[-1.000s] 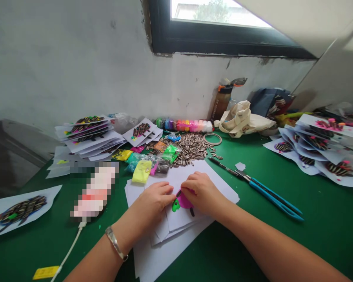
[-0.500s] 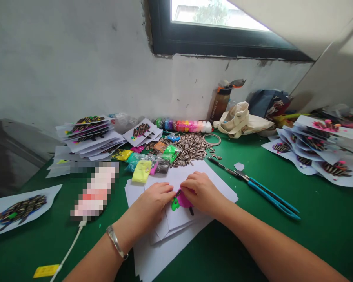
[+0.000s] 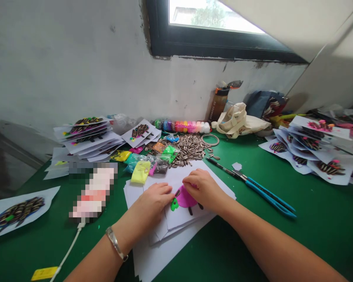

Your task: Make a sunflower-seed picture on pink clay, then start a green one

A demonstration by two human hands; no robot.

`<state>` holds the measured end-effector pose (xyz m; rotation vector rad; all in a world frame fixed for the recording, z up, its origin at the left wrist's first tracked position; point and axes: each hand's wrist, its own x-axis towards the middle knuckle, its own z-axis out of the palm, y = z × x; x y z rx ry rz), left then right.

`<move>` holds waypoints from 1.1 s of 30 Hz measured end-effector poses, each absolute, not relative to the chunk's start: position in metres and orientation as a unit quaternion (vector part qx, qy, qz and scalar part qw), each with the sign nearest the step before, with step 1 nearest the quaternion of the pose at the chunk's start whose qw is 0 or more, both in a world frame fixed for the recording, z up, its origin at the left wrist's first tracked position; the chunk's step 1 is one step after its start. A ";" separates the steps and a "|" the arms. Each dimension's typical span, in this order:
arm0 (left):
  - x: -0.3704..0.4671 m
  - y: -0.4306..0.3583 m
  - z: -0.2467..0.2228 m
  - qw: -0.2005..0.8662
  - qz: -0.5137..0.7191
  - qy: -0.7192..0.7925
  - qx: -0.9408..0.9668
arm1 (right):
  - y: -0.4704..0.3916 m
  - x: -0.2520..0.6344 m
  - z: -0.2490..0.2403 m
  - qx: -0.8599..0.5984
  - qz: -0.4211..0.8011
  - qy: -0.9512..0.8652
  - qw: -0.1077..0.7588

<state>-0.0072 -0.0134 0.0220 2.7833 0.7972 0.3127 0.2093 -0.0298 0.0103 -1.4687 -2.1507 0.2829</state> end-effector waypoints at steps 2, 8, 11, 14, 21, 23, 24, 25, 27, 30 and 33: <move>-0.008 -0.013 0.022 0.124 0.122 0.279 0.944 | -0.025 0.215 0.011 -0.554 0.090 -0.785 0.261; -0.009 -0.010 0.023 0.144 0.126 0.287 0.939 | 0.010 0.222 0.022 -0.604 0.032 -0.776 0.179; -0.009 -0.010 0.024 0.152 0.123 0.287 0.938 | 0.029 0.213 0.025 -0.610 0.012 -0.776 0.162; -0.008 -0.009 0.026 0.160 0.120 0.285 0.937 | 0.042 0.203 0.020 -0.619 -0.009 -0.773 0.141; -0.009 -0.009 0.026 0.176 0.105 0.300 0.932 | 0.051 0.197 0.004 -0.614 -0.030 -0.783 0.095; -0.009 -0.009 0.025 0.180 0.109 0.302 0.930 | 0.051 0.198 0.003 -0.610 -0.031 -0.787 0.085; -0.009 -0.009 0.025 0.182 0.113 0.303 0.929 | 0.051 0.199 0.003 -0.608 -0.032 -0.789 0.082; -0.009 -0.009 0.024 0.184 0.118 0.303 0.928 | 0.051 0.199 0.004 -0.607 -0.033 -0.790 0.080; -0.009 -0.009 0.023 0.186 0.125 0.304 0.926 | 0.050 0.199 0.005 -0.611 -0.037 -0.786 0.085; -0.009 -0.011 0.024 0.189 0.127 0.302 0.926 | 0.039 0.201 0.010 -0.623 -0.046 -0.773 0.112; -0.008 -0.013 0.026 0.183 0.124 0.296 0.929 | 0.016 0.205 0.017 -0.627 -0.038 -0.762 0.158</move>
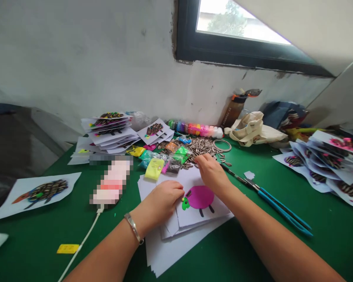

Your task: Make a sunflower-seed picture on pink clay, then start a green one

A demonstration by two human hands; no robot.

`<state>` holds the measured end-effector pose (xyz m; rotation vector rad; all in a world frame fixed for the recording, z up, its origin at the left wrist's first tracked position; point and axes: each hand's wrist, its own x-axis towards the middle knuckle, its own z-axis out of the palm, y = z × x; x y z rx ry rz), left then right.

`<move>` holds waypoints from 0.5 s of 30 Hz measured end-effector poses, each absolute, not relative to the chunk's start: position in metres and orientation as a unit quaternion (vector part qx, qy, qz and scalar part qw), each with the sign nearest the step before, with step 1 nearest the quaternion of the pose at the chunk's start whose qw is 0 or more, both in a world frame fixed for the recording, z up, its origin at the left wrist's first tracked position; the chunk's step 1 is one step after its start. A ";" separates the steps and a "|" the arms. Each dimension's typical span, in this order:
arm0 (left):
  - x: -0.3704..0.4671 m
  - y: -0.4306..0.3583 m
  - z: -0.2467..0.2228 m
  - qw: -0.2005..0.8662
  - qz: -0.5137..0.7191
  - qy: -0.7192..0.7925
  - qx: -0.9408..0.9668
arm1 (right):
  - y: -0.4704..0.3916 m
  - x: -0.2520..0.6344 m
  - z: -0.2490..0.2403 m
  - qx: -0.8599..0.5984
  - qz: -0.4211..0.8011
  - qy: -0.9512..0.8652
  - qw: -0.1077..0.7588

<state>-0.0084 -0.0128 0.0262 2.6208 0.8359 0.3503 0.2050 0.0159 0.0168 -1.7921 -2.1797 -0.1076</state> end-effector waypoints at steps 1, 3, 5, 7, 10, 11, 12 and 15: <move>-0.008 -0.013 0.027 0.181 0.121 0.298 0.929 | 0.006 0.206 0.019 -0.618 -0.004 -0.758 0.208; -0.009 -0.013 0.027 0.176 0.119 0.301 0.930 | -0.016 0.208 0.022 -0.589 0.082 -0.751 0.288; -0.009 -0.012 0.026 0.176 0.122 0.302 0.929 | -0.035 0.207 0.024 -0.596 0.164 -0.714 0.329; -0.008 -0.011 0.024 0.178 0.126 0.299 0.929 | -0.048 0.204 0.026 -0.584 0.248 -0.696 0.336; -0.008 -0.010 0.023 0.182 0.130 0.292 0.930 | -0.055 0.202 0.025 -0.535 0.353 -0.695 0.325; -0.008 -0.010 0.023 0.183 0.128 0.291 0.930 | -0.055 0.201 0.024 -0.522 0.376 -0.695 0.321; -0.008 -0.010 0.023 0.183 0.125 0.292 0.930 | -0.055 0.201 0.024 -0.513 0.389 -0.697 0.317; -0.007 -0.012 0.026 0.188 0.119 0.298 0.928 | -0.052 0.201 0.021 -0.515 0.369 -0.711 0.306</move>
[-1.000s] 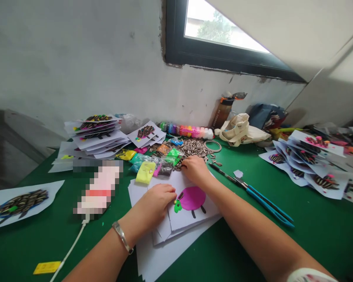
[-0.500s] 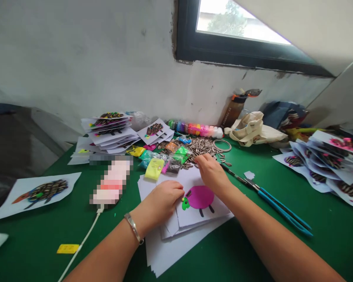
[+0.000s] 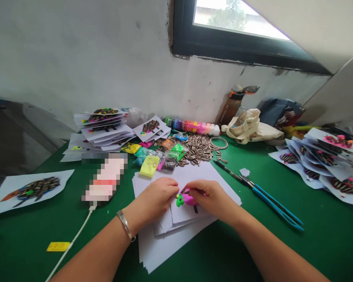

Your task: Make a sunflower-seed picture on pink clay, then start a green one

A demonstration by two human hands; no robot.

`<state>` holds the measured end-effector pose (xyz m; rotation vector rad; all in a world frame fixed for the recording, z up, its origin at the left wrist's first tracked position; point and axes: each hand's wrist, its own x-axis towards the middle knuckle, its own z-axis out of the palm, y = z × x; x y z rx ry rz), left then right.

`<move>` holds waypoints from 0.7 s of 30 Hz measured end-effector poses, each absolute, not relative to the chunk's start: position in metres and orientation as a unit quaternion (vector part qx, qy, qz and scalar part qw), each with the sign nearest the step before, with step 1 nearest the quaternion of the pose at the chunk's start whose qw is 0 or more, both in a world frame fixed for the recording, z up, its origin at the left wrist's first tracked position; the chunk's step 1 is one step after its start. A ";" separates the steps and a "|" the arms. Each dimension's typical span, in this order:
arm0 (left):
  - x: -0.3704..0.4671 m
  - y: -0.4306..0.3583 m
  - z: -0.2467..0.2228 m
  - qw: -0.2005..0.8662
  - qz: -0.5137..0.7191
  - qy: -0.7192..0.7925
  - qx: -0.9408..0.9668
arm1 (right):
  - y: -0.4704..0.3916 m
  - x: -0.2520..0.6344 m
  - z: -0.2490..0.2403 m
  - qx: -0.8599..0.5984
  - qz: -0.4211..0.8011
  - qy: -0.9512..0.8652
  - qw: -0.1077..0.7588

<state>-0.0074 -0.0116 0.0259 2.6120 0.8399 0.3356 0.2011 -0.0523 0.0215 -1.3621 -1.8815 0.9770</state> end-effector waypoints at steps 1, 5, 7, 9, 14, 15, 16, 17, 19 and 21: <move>-0.007 -0.012 0.027 0.189 0.118 0.301 0.927 | -0.052 0.201 0.021 -0.518 0.352 -0.719 0.302; -0.007 -0.012 0.027 0.188 0.110 0.303 0.928 | -0.049 0.200 0.019 -0.511 0.295 -0.754 0.288; -0.007 -0.012 0.026 0.188 0.109 0.303 0.928 | -0.047 0.199 0.017 -0.509 0.272 -0.766 0.282; -0.008 -0.012 0.025 0.188 0.110 0.303 0.928 | -0.047 0.198 0.014 -0.515 0.256 -0.768 0.282; -0.008 -0.012 0.023 0.191 0.114 0.305 0.926 | -0.047 0.192 0.011 -0.550 0.255 -0.744 0.282; -0.008 -0.012 0.023 0.191 0.116 0.304 0.926 | -0.047 0.191 0.010 -0.555 0.262 -0.739 0.279; -0.008 -0.012 0.023 0.191 0.117 0.304 0.926 | -0.047 0.189 0.010 -0.559 0.266 -0.735 0.276; -0.008 -0.012 0.023 0.191 0.118 0.303 0.926 | -0.047 0.189 0.010 -0.560 0.268 -0.735 0.273; -0.008 -0.012 0.023 0.191 0.121 0.302 0.926 | -0.047 0.187 0.009 -0.559 0.259 -0.742 0.265; -0.007 -0.012 0.024 0.191 0.122 0.301 0.926 | -0.047 0.186 0.008 -0.558 0.238 -0.754 0.254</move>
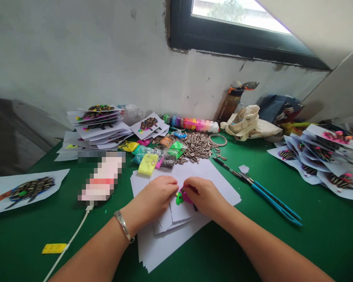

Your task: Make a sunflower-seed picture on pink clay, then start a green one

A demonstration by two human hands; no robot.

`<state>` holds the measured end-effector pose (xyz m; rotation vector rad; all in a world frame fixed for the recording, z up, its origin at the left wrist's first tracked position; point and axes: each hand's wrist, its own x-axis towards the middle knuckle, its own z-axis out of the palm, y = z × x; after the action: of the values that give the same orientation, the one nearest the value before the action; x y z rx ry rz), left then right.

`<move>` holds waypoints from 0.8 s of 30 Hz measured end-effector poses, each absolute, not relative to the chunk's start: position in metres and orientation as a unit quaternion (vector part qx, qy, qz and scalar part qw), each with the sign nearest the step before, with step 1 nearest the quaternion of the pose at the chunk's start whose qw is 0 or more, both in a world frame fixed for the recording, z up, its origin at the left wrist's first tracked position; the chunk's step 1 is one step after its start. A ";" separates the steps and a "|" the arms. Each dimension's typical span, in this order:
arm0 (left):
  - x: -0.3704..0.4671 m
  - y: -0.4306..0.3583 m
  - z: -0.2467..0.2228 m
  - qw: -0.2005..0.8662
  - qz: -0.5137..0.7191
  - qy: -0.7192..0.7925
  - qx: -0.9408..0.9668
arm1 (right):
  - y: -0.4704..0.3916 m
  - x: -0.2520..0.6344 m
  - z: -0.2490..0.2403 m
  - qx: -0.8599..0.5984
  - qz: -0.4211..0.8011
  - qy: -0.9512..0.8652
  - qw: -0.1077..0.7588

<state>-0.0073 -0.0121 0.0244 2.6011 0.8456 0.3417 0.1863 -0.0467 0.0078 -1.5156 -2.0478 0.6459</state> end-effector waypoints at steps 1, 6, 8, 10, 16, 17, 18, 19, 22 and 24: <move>-0.007 -0.012 0.025 0.192 0.121 0.302 0.926 | -0.047 0.186 0.007 -0.557 0.225 -0.761 0.247; -0.006 -0.013 0.027 0.193 0.118 0.302 0.926 | -0.048 0.185 0.005 -0.553 0.177 -0.786 0.213; -0.006 -0.013 0.027 0.192 0.118 0.304 0.926 | -0.048 0.184 0.005 -0.549 0.169 -0.793 0.200; -0.006 -0.013 0.026 0.190 0.116 0.305 0.926 | -0.048 0.184 0.004 -0.543 0.164 -0.801 0.191; -0.007 -0.013 0.026 0.189 0.111 0.305 0.927 | -0.047 0.185 0.002 -0.527 0.156 -0.817 0.176; -0.007 -0.013 0.026 0.190 0.112 0.304 0.927 | -0.047 0.185 0.003 -0.526 0.158 -0.817 0.175; -0.007 -0.013 0.026 0.192 0.114 0.303 0.926 | -0.047 0.185 0.004 -0.526 0.159 -0.817 0.175; -0.007 -0.013 0.026 0.195 0.117 0.303 0.926 | -0.048 0.186 0.006 -0.529 0.159 -0.815 0.178; -0.007 -0.012 0.027 0.208 0.131 0.298 0.922 | -0.051 0.188 0.012 -0.538 0.145 -0.805 0.204; -0.007 -0.012 0.027 0.212 0.135 0.295 0.922 | -0.054 0.190 0.016 -0.525 0.127 -0.809 0.231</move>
<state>-0.0075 -0.0119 0.0267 2.5605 0.8188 0.3750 0.1897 -0.0538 0.0160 -1.4445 -2.2244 0.3491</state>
